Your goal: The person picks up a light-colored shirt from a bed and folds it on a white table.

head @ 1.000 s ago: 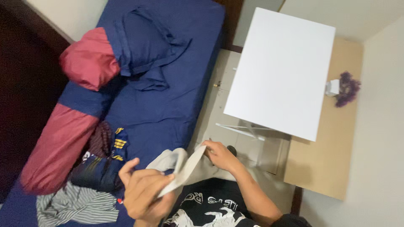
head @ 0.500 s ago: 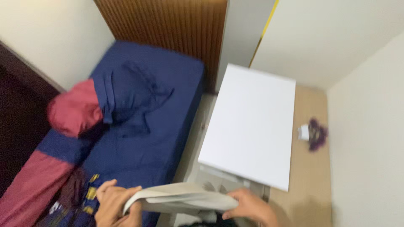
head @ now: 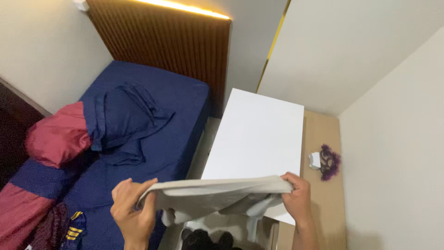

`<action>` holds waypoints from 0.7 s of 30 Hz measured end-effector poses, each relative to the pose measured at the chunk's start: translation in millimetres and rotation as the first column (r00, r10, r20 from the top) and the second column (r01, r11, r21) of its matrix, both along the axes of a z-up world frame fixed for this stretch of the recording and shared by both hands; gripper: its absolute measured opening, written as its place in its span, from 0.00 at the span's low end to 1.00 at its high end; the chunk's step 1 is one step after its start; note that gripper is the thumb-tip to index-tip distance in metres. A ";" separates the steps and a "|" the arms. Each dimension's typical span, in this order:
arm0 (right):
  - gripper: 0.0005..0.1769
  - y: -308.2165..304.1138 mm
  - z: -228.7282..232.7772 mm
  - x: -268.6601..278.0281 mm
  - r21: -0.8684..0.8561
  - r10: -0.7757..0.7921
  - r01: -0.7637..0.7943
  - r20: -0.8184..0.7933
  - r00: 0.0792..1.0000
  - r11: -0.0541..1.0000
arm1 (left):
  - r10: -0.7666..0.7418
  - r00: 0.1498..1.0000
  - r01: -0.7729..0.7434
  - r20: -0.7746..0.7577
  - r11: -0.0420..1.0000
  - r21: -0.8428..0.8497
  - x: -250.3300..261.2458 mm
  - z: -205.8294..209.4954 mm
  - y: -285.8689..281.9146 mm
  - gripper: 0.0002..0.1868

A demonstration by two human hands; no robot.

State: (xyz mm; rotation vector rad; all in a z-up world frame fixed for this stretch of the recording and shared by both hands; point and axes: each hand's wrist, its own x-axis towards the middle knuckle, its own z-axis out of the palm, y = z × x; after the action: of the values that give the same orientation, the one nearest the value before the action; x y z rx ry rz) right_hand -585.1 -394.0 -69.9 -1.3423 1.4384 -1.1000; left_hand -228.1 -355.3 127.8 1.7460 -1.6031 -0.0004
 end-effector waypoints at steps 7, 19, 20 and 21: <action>0.10 -56.6 18.6 -7.6 -0.231 -0.202 0.150 -0.221 0.954 0.961 | -0.092 0.991 0.077 0.095 0.986 0.150 2.3 -25.2 -61.0 0.15; 0.05 -145.5 22.2 -41.4 -0.272 -0.326 0.261 -0.230 0.917 0.926 | -0.259 0.965 0.261 -0.039 0.957 0.122 -8.0 -55.6 -193.6 0.13; 0.05 -155.4 25.3 -43.1 -0.285 -0.347 0.280 -0.222 0.911 0.917 | -0.273 0.961 0.277 -0.047 0.954 0.112 -9.0 -58.2 -206.2 0.12; 0.04 -164.9 29.0 -43.8 -0.298 -0.367 0.298 -0.214 0.905 0.907 | -0.288 0.956 0.293 -0.060 0.950 0.104 -9.3 -60.1 -216.6 0.12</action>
State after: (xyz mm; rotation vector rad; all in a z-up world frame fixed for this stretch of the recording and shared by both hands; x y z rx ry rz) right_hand -628.9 -558.9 -40.9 -1.5045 1.8239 -1.4127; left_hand -237.4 -571.9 67.8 1.5634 -1.8446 -0.2742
